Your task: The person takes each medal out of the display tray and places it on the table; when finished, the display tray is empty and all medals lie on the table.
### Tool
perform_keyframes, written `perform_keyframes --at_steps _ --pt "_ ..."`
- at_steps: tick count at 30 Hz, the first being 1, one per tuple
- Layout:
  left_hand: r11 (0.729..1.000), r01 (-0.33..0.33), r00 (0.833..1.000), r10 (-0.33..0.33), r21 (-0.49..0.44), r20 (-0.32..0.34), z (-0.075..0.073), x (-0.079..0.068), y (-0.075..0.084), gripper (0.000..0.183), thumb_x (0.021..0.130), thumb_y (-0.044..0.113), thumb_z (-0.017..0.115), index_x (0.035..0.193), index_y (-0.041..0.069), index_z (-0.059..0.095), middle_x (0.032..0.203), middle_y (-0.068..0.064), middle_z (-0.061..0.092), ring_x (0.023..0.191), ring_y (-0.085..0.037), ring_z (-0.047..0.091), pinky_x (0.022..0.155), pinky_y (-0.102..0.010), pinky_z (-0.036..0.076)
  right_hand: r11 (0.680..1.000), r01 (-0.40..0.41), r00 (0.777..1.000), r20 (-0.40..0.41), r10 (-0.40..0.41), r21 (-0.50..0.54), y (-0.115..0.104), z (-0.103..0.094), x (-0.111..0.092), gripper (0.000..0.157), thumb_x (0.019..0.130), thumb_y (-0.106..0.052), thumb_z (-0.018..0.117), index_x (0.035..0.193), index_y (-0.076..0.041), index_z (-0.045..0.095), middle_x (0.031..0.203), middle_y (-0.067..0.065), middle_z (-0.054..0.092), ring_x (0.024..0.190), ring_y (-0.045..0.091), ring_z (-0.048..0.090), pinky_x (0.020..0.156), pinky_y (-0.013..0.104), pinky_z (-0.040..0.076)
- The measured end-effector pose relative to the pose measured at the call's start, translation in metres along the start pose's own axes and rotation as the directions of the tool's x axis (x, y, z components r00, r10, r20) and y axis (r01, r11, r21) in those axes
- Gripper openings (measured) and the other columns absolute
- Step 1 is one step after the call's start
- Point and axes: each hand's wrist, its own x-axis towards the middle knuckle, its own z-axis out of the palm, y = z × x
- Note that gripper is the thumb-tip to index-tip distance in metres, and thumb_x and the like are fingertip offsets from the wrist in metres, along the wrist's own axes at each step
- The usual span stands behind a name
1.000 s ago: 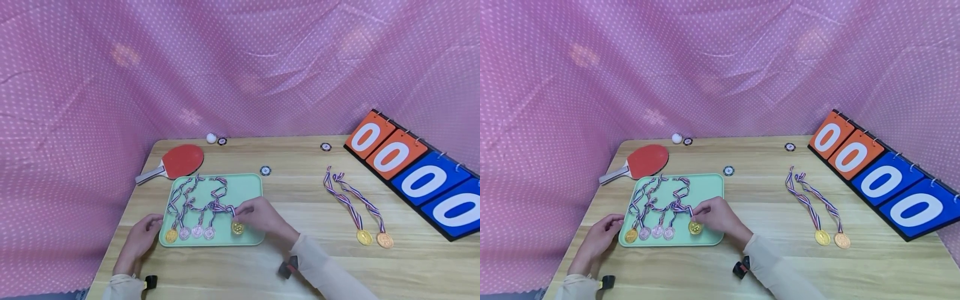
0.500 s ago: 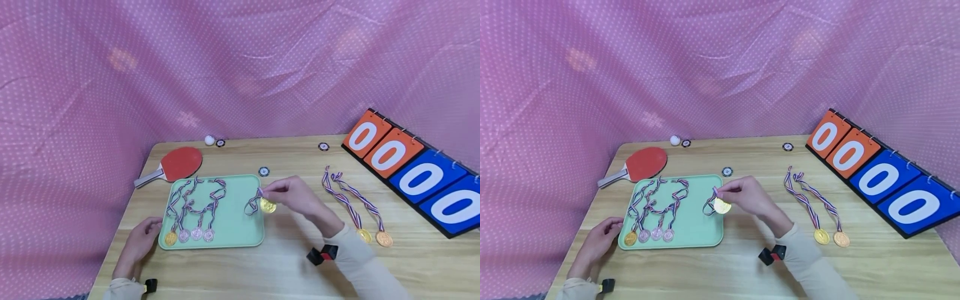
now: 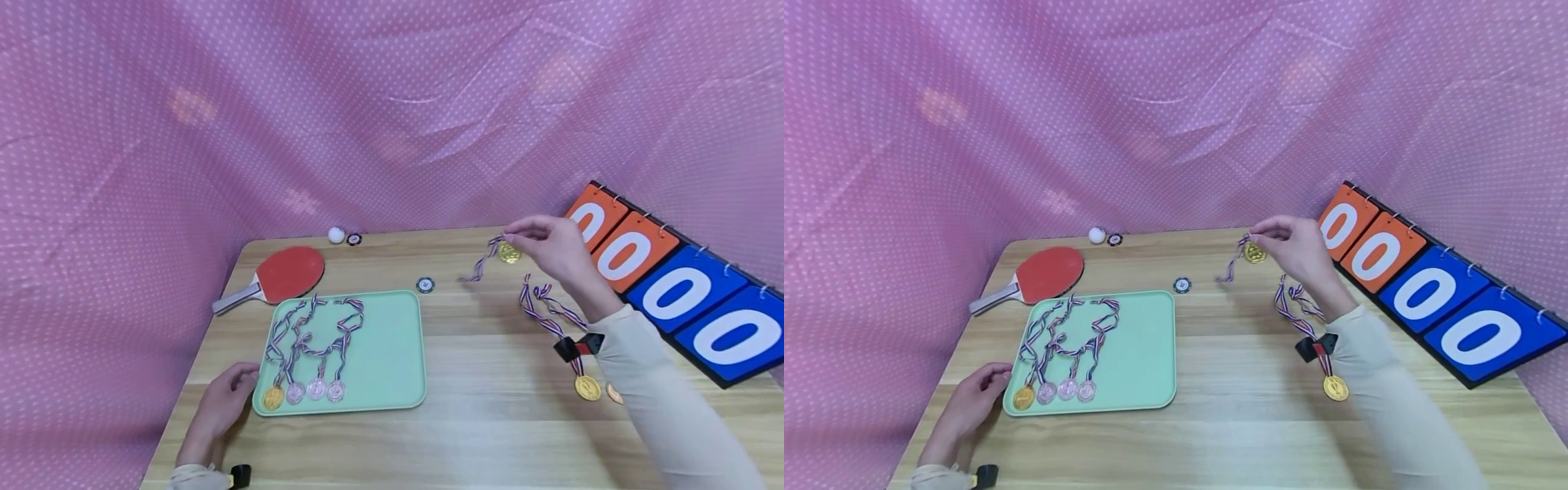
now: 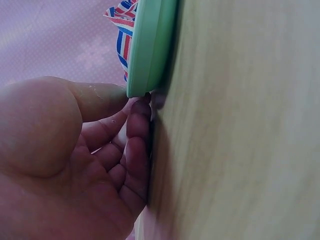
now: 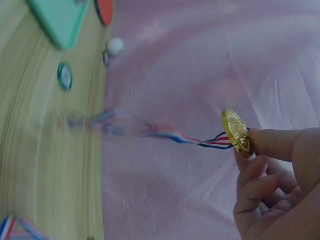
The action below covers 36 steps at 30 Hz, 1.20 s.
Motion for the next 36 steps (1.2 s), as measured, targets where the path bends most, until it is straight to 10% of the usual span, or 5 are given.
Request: perform_keyframes --at_steps 14,26,36 --pt "1.0 -0.027 1.0 0.027 0.013 -0.002 0.0 0.002 0.001 0.045 0.103 0.043 0.042 0.133 0.014 0.057 0.119 -0.01 0.063 0.111 -0.025 0.054 0.091 -0.039 0.042 0.962 -0.177 0.974 0.104 0.201 -0.206 0.108 0.006 -0.072 0.022 0.093 -0.026 0.065 0.108 -0.012 0.073 0.111 0.014 0.072 0.088 0.015 0.066 0.065 0.022 0.052" --pt "1.0 0.017 1.0 -0.017 0.009 0.013 0.001 0.003 -0.001 0.046 0.102 0.044 0.041 0.134 0.014 0.056 0.12 -0.01 0.061 0.108 -0.024 0.053 0.087 -0.035 0.041 0.957 -0.086 0.991 0.071 0.109 -0.278 0.102 0.022 -0.104 0.009 0.086 -0.011 0.071 0.094 -0.011 0.076 0.097 0.011 0.074 0.073 0.013 0.06 0.054 0.022 0.047" --pt "0.999 0.03 0.999 -0.03 0.013 0.021 0.0 0.004 0.0 0.047 0.102 0.046 0.039 0.134 0.015 0.055 0.122 -0.01 0.06 0.11 -0.024 0.052 0.087 -0.036 0.04 0.893 -0.037 0.996 0.059 0.071 -0.449 0.105 0.032 -0.117 0.005 0.084 -0.015 0.072 0.088 -0.015 0.076 0.074 -0.003 0.07 0.058 0.011 0.051 0.053 0.028 0.036"
